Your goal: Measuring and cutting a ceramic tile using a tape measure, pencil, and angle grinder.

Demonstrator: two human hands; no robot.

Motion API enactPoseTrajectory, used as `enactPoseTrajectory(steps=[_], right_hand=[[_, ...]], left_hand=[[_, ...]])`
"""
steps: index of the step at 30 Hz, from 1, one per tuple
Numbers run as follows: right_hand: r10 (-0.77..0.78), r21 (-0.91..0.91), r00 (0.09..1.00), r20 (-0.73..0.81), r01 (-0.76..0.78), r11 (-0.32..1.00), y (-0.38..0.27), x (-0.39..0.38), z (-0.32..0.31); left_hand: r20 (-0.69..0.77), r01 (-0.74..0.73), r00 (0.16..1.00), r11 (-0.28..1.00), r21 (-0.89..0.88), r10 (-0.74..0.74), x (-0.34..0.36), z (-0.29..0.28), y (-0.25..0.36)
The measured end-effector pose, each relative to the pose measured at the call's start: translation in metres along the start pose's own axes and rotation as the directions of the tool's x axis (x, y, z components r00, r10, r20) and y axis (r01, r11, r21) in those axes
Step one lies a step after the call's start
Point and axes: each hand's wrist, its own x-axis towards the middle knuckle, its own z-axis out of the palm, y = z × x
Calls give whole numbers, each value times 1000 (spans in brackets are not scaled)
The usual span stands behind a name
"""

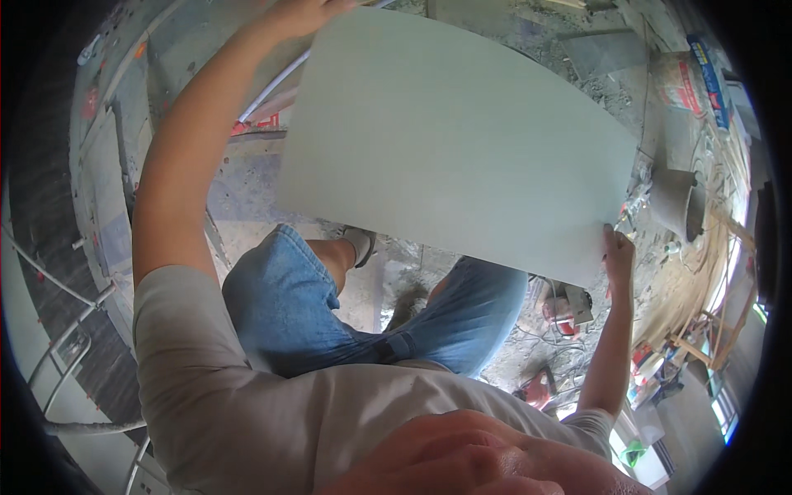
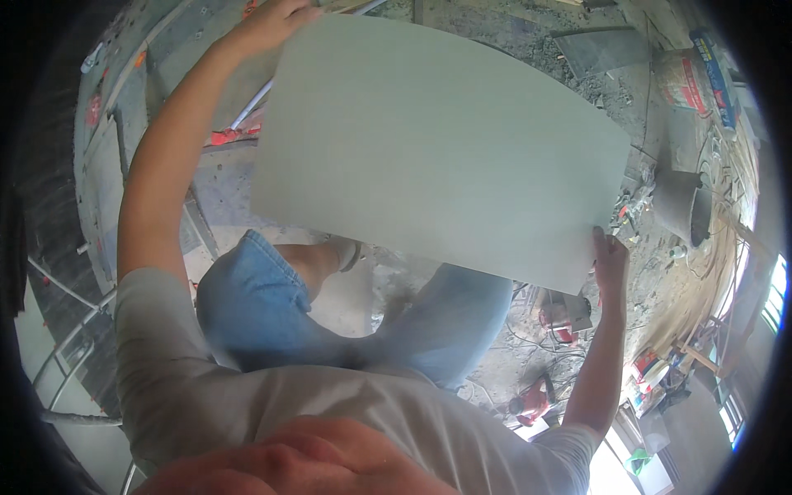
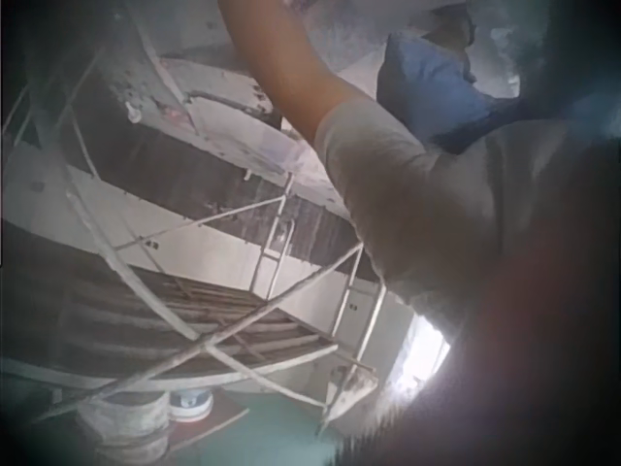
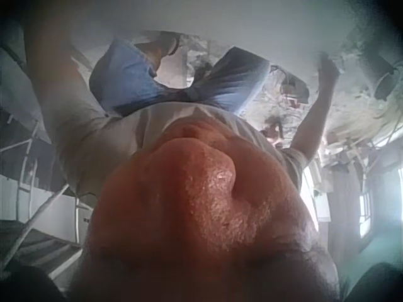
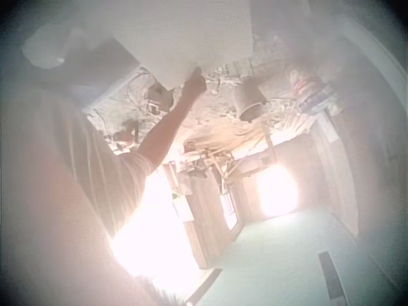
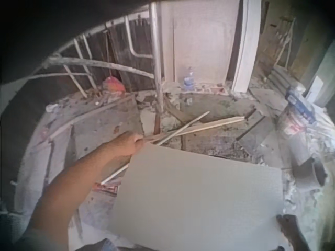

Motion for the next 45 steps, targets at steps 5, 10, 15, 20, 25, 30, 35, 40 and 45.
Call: enactPoseTrajectory(steps=[5, 10, 15, 20, 25, 30, 35, 40, 45], right_hand=[[-104, -24, 994, 16, 104, 994, -9, -5, 7], [-43, 18, 996, -81, 45, 999, -8, -4, 26], [83, 218, 991, -105, -58, 974, -25, -8, 45], [117, 250, 973, -200, -65, 966, -21, -23, 42], [162, 155, 960, -228, -128, 980, -35, -24, 44], [83, 78, 948, -306, -62, 995, -32, -19, 49], [27, -103, 949, -314, -63, 993, -32, -16, 48], [15, -134, 960, -278, -54, 990, -39, -21, 38], [-7, -225, 965, -264, -55, 973, -36, -18, 40]], left_hand=[[-268, -22, 926, 669, -743, -266, 1, 53, -96], [-67, 220, 975, 946, 238, -210, -32, 120, -234], [45, 114, 991, 973, 201, -126, -41, 202, -258], [-14, 80, 997, 995, 66, -79, -46, 261, -223], [-90, 106, 990, 994, -33, -108, -57, 292, -240], [-175, 161, 968, 980, -115, -180, -63, 318, -279], [-292, 287, 903, 948, -138, -316, -116, 275, -301], [-403, 418, 770, 868, -268, -495, -167, 165, -189], [-572, 286, 729, 927, -244, -376, -216, 92, -153]])
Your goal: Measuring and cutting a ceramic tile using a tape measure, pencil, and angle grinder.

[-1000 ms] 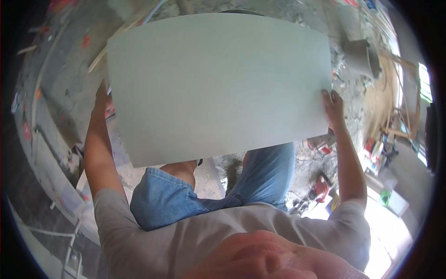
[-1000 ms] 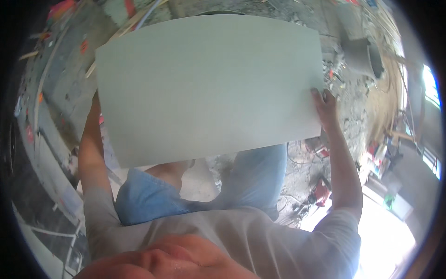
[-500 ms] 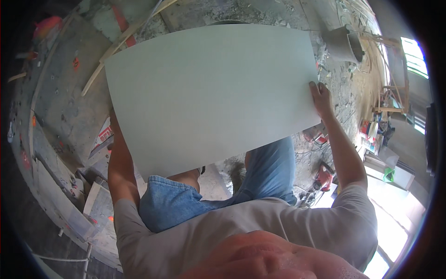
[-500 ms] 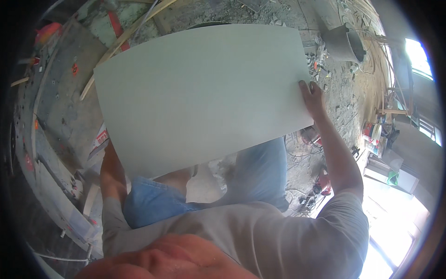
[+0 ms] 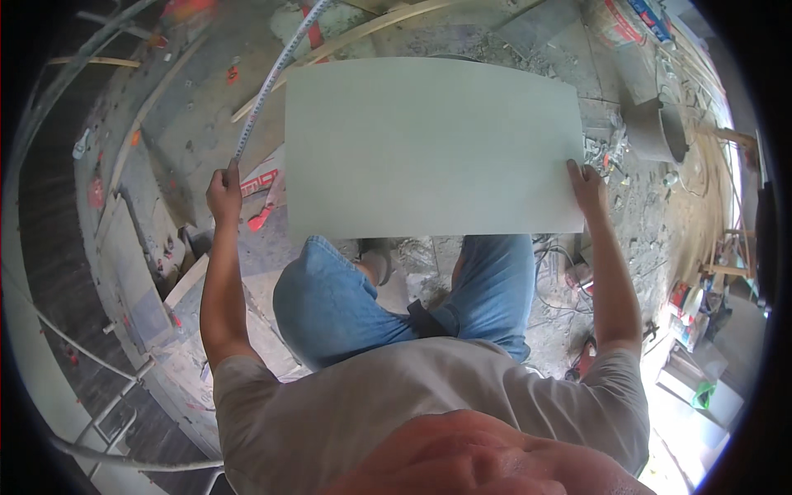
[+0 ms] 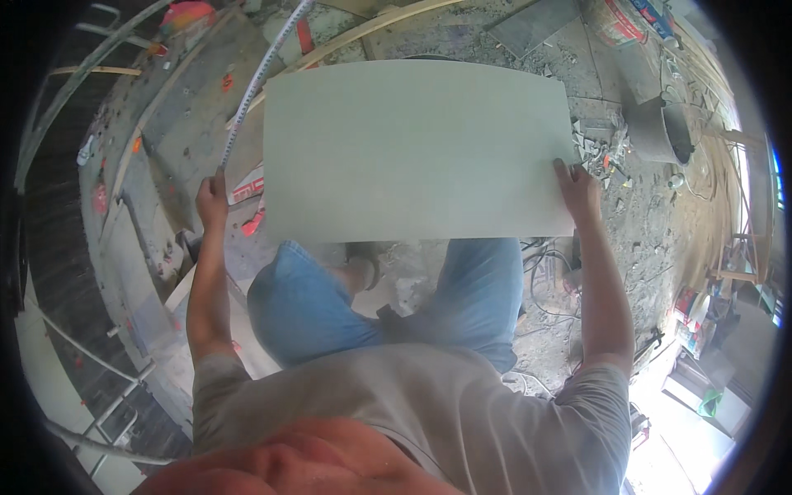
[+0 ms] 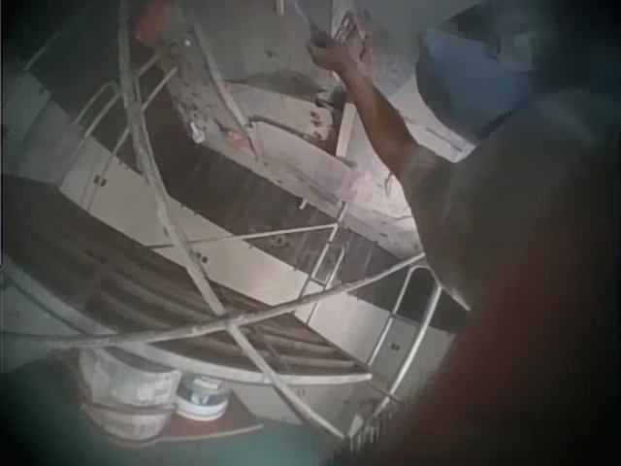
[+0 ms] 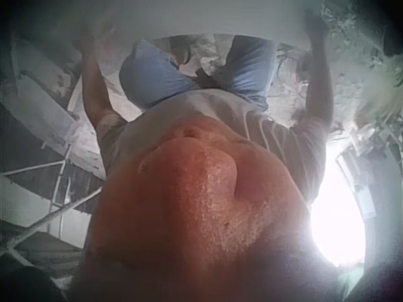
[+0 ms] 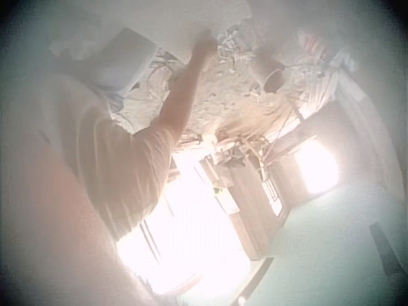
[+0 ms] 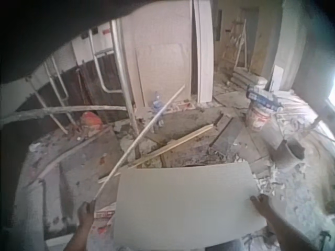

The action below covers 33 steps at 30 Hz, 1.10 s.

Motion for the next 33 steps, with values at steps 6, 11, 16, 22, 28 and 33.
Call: enactPoseTrajectory(steps=[6, 11, 16, 22, 28, 33], right_hand=[[-231, -14, 898, -374, 243, 970, -38, -31, -27], [-107, 607, 944, -312, 284, 742, -73, -63, -26], [135, 974, 987, 86, -55, -219, -36, -69, -23], [190, 938, 970, 155, -84, -337, -4, -94, -25], [168, 929, 914, 369, -366, -52, -29, -140, 2], [50, 881, 898, 437, -439, 176, -65, -170, 17]], left_hand=[[-9, -229, 973, 961, -156, 231, 1, -55, 47], [142, -362, 902, 893, -269, 408, -7, -89, 89], [331, -393, 861, 918, -52, 387, -7, -90, 73], [338, -616, 754, 785, 63, 564, -9, -109, 18], [544, -470, 705, 874, -121, 455, -46, -87, 104], [755, -347, 584, 932, -102, 299, -56, -87, 138]])
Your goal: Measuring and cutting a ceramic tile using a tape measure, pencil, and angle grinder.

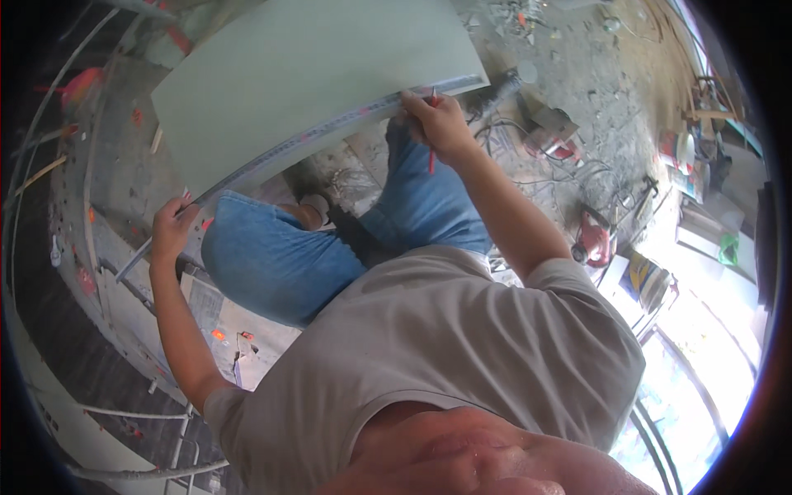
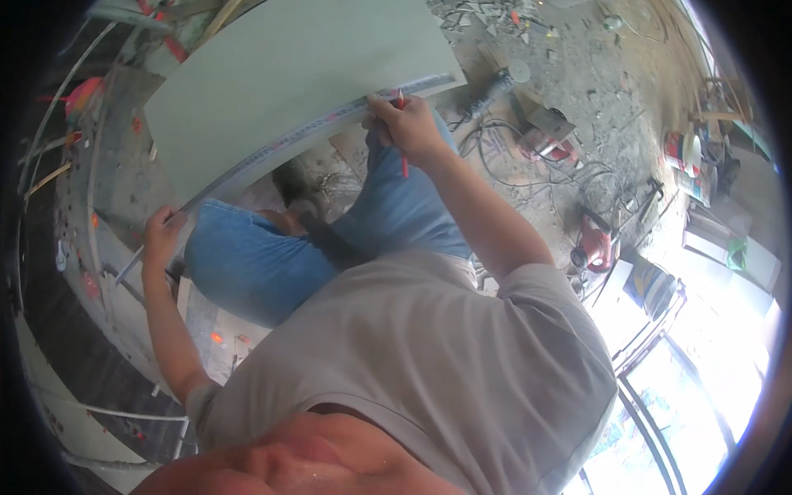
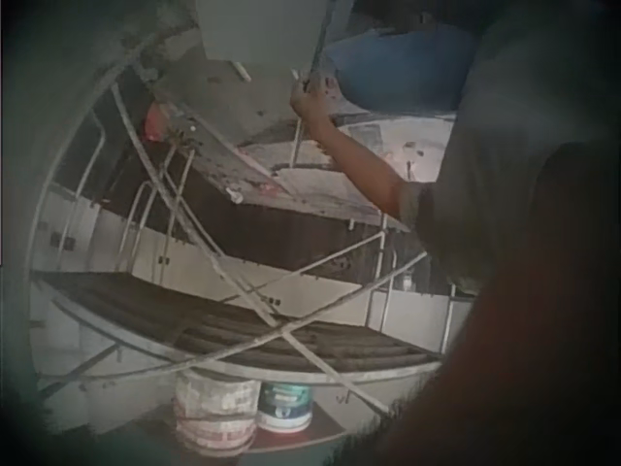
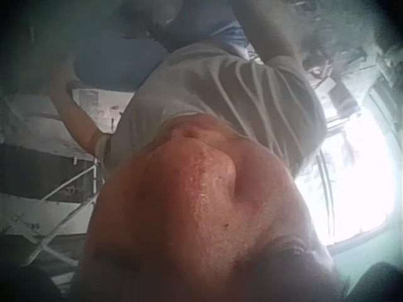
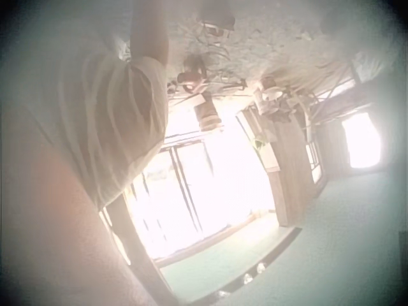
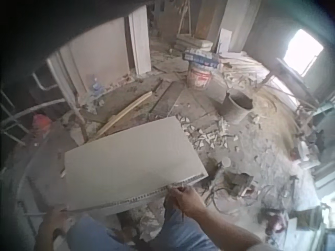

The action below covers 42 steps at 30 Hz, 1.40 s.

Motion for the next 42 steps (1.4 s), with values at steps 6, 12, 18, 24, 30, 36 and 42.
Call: enactPoseTrajectory(steps=[6, 12, 18, 24, 30, 36, 42], right_hand=[[-37, -205, 995, -89, 18, 979, -5, 25, -36], [9, -37, 999, -31, -10, 999, -42, 52, -37], [-391, -727, 903, 180, 390, 566, -82, 76, 14], [-536, -858, 765, 357, 495, 135, -89, 134, 41], [-547, -869, 757, 358, 485, 102, -105, 178, 58], [-557, -894, 747, 363, 447, 16, -122, 207, 76], [-555, -931, 770, 315, 364, -23, -127, 227, 73]], left_hand=[[-41, -72, 997, 997, -19, 71, -7, 7, -32], [2, -82, 997, 989, -126, 83, 36, -21, -30], [-60, -127, 990, 992, 14, 128, 95, -56, -52], [-15, -86, 996, 996, 8, 86, 143, -67, -48], [-25, -71, 997, 994, 82, 74, 157, -78, -56], [-90, -169, 981, 984, 61, 174, 171, -82, -72], [-94, -53, 994, 998, 45, 57, 182, -79, -65]])
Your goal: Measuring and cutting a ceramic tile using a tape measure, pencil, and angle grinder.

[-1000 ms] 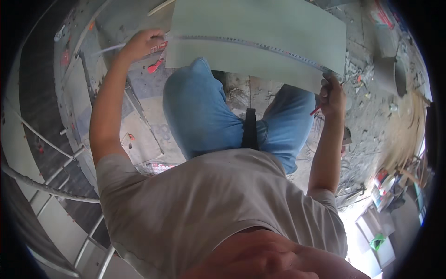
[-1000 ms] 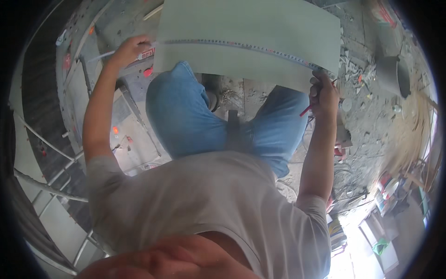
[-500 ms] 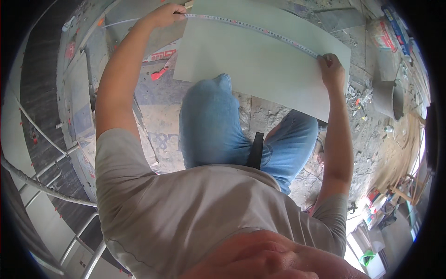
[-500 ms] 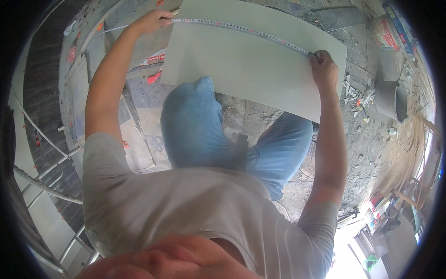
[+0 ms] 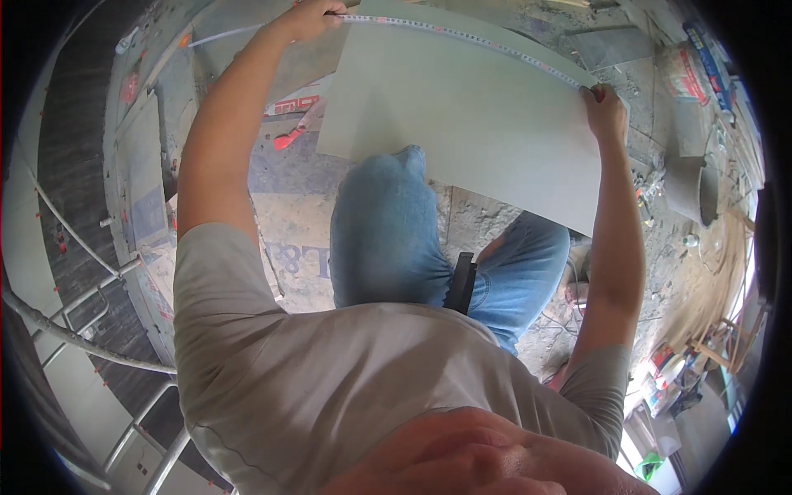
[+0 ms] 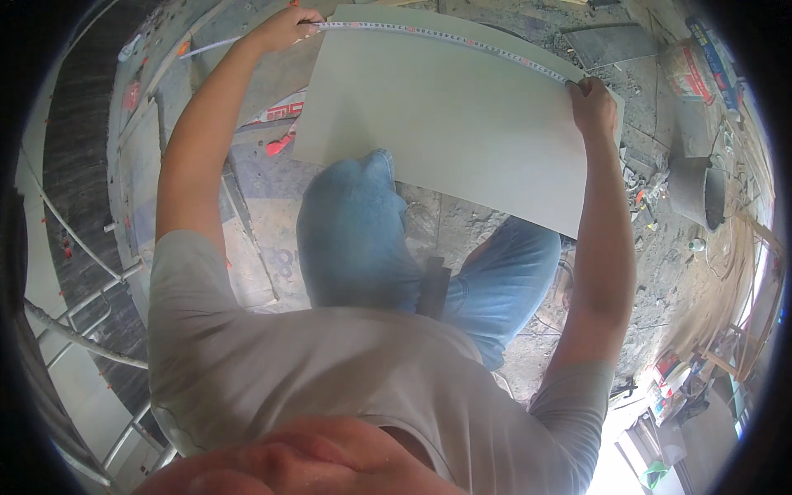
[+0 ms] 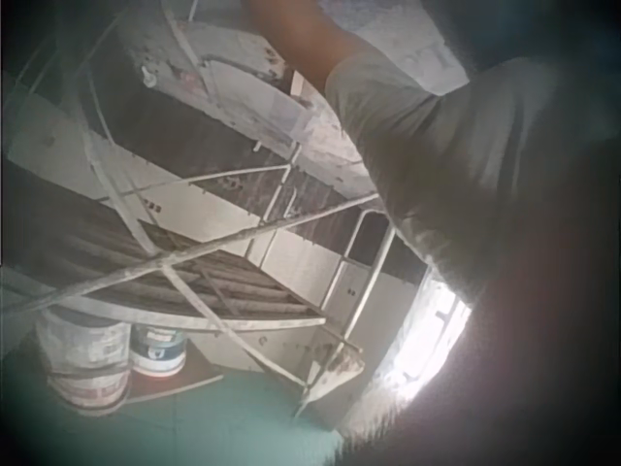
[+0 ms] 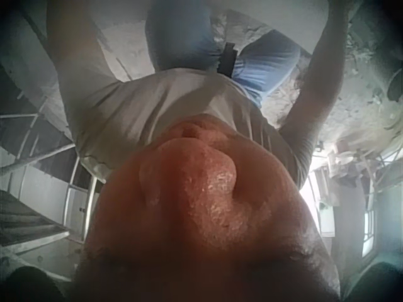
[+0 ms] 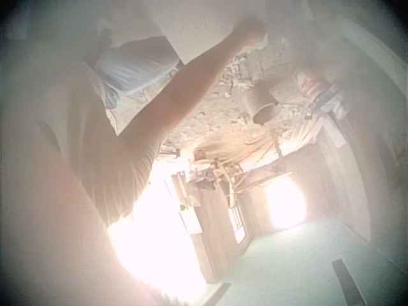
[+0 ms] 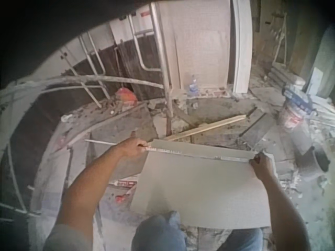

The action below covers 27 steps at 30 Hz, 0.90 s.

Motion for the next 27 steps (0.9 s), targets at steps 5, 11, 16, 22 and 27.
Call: enactPoseTrajectory(steps=[5, 11, 16, 22, 27], right_hand=[[32, 8, 998, -46, -31, 999, 7, 9, -4], [20, 18, 999, -39, -19, 1000, 16, 13, 3], [79, 24, 993, -90, -77, 997, 23, 15, 5], [161, -42, 983, -90, -165, 985, 21, 18, 10], [180, -35, 972, -152, -188, 982, 34, 24, 17]], left_hand=[[-33, -111, 993, 993, -42, 110, 9, -3, -5], [-213, -439, 885, 895, -81, 415, -22, -19, 34], [-91, 102, 992, 985, 141, -89, -3, -19, 59], [-77, 82, 995, 981, 173, -69, -3, -23, 57], [-65, 72, 996, 985, 155, -63, 0, -22, 51]])
